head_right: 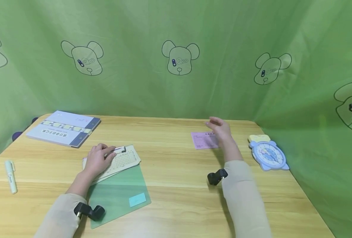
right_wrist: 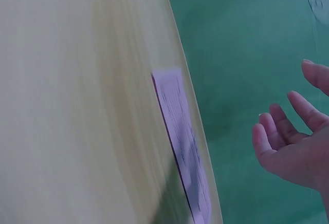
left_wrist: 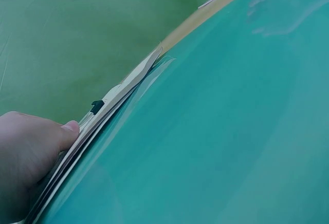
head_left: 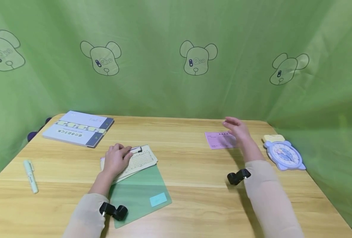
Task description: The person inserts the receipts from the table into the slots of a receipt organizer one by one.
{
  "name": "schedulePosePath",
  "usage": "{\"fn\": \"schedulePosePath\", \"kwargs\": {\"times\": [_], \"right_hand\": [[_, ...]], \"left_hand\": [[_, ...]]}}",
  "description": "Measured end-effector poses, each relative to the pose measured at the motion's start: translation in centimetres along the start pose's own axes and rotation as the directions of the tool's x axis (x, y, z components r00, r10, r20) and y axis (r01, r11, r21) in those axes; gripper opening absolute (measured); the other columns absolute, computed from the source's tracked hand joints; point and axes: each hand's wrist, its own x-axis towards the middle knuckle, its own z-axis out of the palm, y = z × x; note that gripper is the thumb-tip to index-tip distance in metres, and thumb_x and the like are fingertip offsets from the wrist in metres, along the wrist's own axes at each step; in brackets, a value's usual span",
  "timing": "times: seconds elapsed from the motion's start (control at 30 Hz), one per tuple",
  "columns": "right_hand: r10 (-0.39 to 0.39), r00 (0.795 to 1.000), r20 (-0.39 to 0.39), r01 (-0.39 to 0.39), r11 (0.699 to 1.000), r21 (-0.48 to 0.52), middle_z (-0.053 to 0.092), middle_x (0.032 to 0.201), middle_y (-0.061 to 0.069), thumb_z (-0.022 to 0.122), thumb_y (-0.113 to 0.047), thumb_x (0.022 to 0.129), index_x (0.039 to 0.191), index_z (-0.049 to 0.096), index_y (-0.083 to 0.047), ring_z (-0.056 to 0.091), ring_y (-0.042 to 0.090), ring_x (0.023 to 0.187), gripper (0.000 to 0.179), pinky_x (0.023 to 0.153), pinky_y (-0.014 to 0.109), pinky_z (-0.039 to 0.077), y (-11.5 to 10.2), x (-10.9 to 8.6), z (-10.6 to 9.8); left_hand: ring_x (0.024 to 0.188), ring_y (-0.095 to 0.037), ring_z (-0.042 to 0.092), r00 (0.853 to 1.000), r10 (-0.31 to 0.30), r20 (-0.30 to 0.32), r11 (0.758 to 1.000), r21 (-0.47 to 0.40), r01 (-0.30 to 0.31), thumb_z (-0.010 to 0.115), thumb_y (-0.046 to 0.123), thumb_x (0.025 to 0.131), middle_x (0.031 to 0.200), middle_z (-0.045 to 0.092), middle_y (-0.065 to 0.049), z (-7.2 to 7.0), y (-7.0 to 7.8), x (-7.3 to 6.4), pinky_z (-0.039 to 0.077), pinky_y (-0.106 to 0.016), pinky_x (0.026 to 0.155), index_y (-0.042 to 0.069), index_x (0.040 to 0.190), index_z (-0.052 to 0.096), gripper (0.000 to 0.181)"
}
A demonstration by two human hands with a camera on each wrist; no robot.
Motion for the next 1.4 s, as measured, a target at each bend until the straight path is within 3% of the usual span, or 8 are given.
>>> {"fn": "schedulePosePath", "kwargs": {"times": [0.2, 0.37, 0.6, 0.97, 1.2, 1.3, 1.4], "right_hand": [[0.006, 0.999, -0.053, -0.009, 0.997, -0.071, 0.027, 0.133, 0.021, 0.056, -0.021, 0.084, 0.132, 0.027, 0.001, 0.028, 0.031, 0.119, 0.06, 0.096, 0.04, 0.022, 0.3, 0.6, -2.6], [0.039, 0.994, -0.1, -0.047, 0.995, -0.085, 0.021, 0.136, 0.02, 0.057, -0.022, 0.083, 0.133, 0.024, 0.0, 0.02, 0.033, 0.122, 0.064, 0.098, 0.039, 0.016, 1.3, 1.0, -3.9], [0.085, 0.978, -0.193, -0.12, 0.977, -0.178, 0.027, 0.134, 0.018, 0.057, -0.023, 0.083, 0.132, 0.029, -0.001, 0.026, 0.031, 0.12, 0.06, 0.096, 0.037, 0.021, 3.0, 1.9, -4.9], [0.155, 0.968, -0.195, -0.2, 0.951, -0.237, 0.019, 0.136, 0.024, 0.057, -0.017, 0.081, 0.133, 0.025, 0.0, 0.02, 0.037, 0.121, 0.064, 0.097, 0.041, 0.018, 5.0, 2.3, -5.7], [0.184, 0.961, -0.207, -0.237, 0.933, -0.27, 0.024, 0.133, 0.025, 0.056, -0.014, 0.081, 0.134, 0.024, 0.001, 0.024, 0.039, 0.119, 0.064, 0.096, 0.042, 0.019, 6.4, 2.4, -6.3], [0.195, 0.963, -0.186, -0.25, 0.904, -0.346, 0.024, 0.132, 0.027, 0.057, -0.016, 0.08, 0.134, 0.021, 0.003, 0.023, 0.041, 0.118, 0.067, 0.096, 0.044, 0.018, 6.3, 1.9, -6.1], [0.191, 0.966, -0.173, -0.252, 0.842, -0.477, 0.025, 0.13, 0.03, 0.056, -0.018, 0.079, 0.132, 0.022, 0.006, 0.022, 0.044, 0.117, 0.067, 0.095, 0.047, 0.016, 6.0, 1.3, -5.8]], "left_hand": [[0.085, -0.028, 0.04, 1.0, -0.002, -0.003, 1.0, -0.004, 0.002, 0.057, 0.024, 0.083, 0.096, 0.049, -0.013, 0.0, 0.0, 0.0, 0.03, -0.042, 0.073, 0.006, 0.11, 0.06, 0.033], [0.085, -0.028, 0.04, 1.0, -0.002, -0.005, 1.0, -0.014, 0.002, 0.057, 0.023, 0.083, 0.095, 0.049, -0.013, 0.0, 0.0, 0.0, 0.03, -0.042, 0.074, 0.006, 0.11, 0.06, 0.033], [0.085, -0.028, 0.039, 1.0, -0.008, -0.009, 1.0, -0.018, 0.008, 0.057, 0.023, 0.083, 0.096, 0.049, -0.013, -0.1, -0.1, -0.1, 0.029, -0.042, 0.074, 0.006, 0.11, 0.059, 0.033], [0.087, -0.027, 0.039, 1.0, -0.018, 0.002, 1.0, -0.022, 0.018, 0.057, 0.024, 0.083, 0.097, 0.049, -0.013, 0.1, 0.1, 0.1, 0.029, -0.042, 0.076, 0.007, 0.111, 0.059, 0.033], [0.088, -0.027, 0.039, 0.999, -0.025, 0.019, 1.0, -0.015, 0.025, 0.056, 0.025, 0.084, 0.098, 0.048, -0.013, 0.1, 0.3, 0.3, 0.03, -0.042, 0.077, 0.007, 0.113, 0.058, 0.034], [0.088, -0.027, 0.039, 0.999, -0.038, 0.027, 0.999, -0.008, 0.038, 0.056, 0.025, 0.084, 0.098, 0.048, -0.013, 0.0, 0.3, 0.2, 0.03, -0.042, 0.077, 0.008, 0.113, 0.058, 0.034], [0.088, -0.027, 0.039, 0.999, -0.042, 0.03, 0.999, -0.006, 0.043, 0.055, 0.025, 0.084, 0.099, 0.048, -0.013, -0.1, 0.2, 0.1, 0.03, -0.042, 0.077, 0.008, 0.113, 0.058, 0.034]]}}
